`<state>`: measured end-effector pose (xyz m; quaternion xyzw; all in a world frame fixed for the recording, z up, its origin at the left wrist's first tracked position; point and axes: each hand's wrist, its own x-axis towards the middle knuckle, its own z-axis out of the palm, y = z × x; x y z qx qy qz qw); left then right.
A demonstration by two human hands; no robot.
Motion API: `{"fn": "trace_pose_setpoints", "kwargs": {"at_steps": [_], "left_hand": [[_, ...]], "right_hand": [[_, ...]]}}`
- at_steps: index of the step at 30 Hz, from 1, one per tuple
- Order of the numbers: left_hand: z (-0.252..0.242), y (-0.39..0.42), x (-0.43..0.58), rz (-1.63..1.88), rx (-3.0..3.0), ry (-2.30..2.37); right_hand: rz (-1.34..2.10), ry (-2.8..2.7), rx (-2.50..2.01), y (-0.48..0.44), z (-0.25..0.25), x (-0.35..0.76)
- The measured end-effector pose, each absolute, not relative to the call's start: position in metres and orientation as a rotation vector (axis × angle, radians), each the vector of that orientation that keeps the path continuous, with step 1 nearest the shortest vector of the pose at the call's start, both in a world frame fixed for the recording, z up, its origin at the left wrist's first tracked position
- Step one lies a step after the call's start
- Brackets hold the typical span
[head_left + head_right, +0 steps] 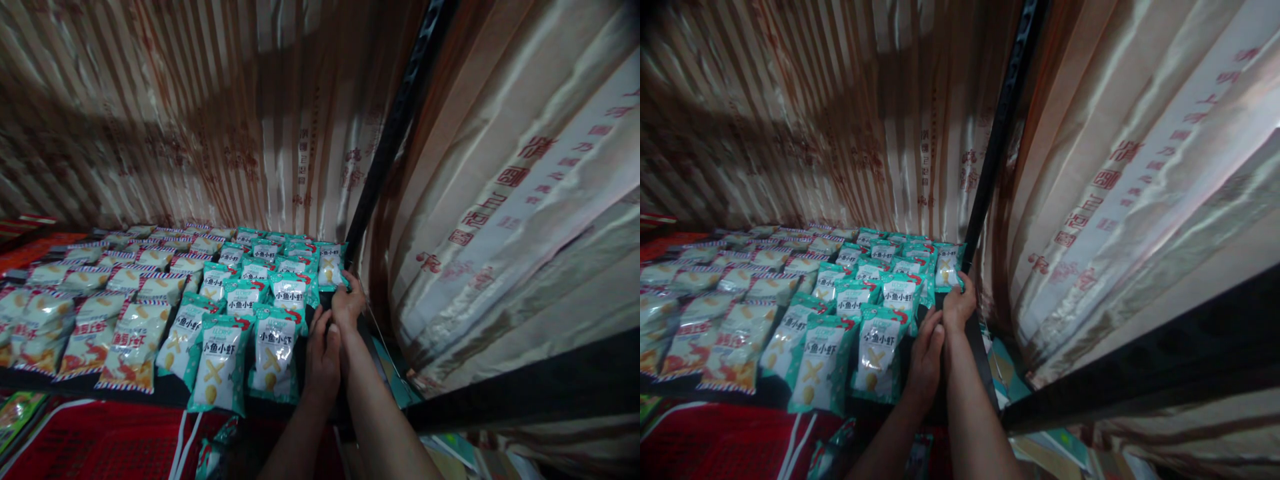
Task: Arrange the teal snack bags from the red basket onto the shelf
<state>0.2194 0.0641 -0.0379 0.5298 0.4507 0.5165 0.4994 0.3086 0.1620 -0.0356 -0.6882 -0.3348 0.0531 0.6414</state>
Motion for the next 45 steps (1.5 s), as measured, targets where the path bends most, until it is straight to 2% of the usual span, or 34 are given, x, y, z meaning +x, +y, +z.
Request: {"fn": "trace_pose_setpoints", "kwargs": {"at_steps": [23, 45], "left_hand": [[-0.033, 0.064, 0.218, 1.254, 1.329, 1.089], [-0.033, 0.065, 0.219, 1.265, 1.317, 1.125]], "right_hand": [[0.184, -0.742, -1.662, 0.173, -0.033, 0.317], [0.087, -0.793, -1.862, 0.163, -0.033, 0.312]]}}
